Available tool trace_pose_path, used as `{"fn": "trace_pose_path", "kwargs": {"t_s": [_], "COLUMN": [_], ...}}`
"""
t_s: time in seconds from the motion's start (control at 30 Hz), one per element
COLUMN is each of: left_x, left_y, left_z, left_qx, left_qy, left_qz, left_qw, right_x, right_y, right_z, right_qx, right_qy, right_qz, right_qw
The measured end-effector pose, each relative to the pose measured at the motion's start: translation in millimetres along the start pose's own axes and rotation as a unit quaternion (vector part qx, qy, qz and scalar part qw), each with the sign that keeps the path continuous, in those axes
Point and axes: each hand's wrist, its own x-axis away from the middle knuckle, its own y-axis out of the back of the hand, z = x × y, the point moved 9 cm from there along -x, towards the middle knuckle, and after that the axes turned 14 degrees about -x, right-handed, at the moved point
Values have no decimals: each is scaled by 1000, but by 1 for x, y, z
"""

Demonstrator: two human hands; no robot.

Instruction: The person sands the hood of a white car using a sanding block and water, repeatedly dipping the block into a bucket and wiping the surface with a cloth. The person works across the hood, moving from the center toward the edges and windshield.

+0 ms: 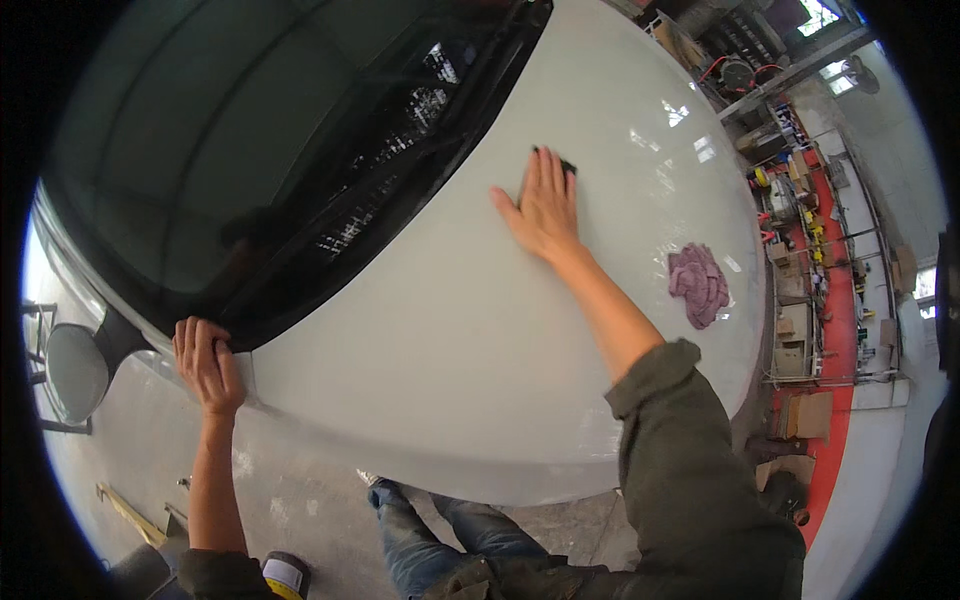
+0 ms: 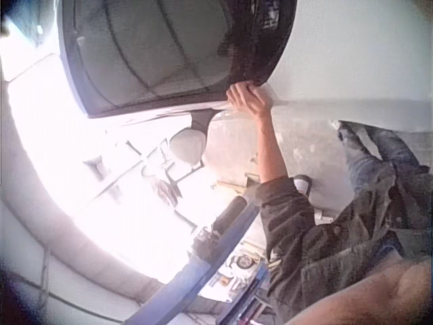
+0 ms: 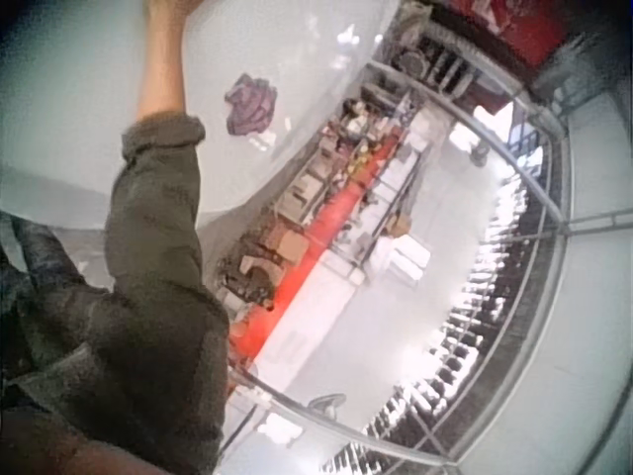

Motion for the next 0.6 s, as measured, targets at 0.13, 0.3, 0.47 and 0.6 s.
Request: {"fn": "trace_pose_path", "kwargs": {"t_s": [0.13, 0.3, 0.47, 0.6], "left_x": [-3, -2, 2, -2], "left_y": [-3, 6, 12, 2], "left_z": [0, 11, 15, 1], "left_qx": [2, -23, -13, 11], "left_qy": [-8, -2, -2, 7], "left_qz": [-17, -4, -12, -23], "left_qw": [1000, 1000, 1000, 1000], "right_x": [2, 160, 150, 10], "right_y": [-8, -17, -13, -6], "right_z": [42, 102, 80, 38], "right_qx": [-15, -42, -35, 1], "right_qy": [73, 243, 281, 203], "right_qz": [4, 143, 196, 97], "right_qw": [997, 959, 939, 974]}}
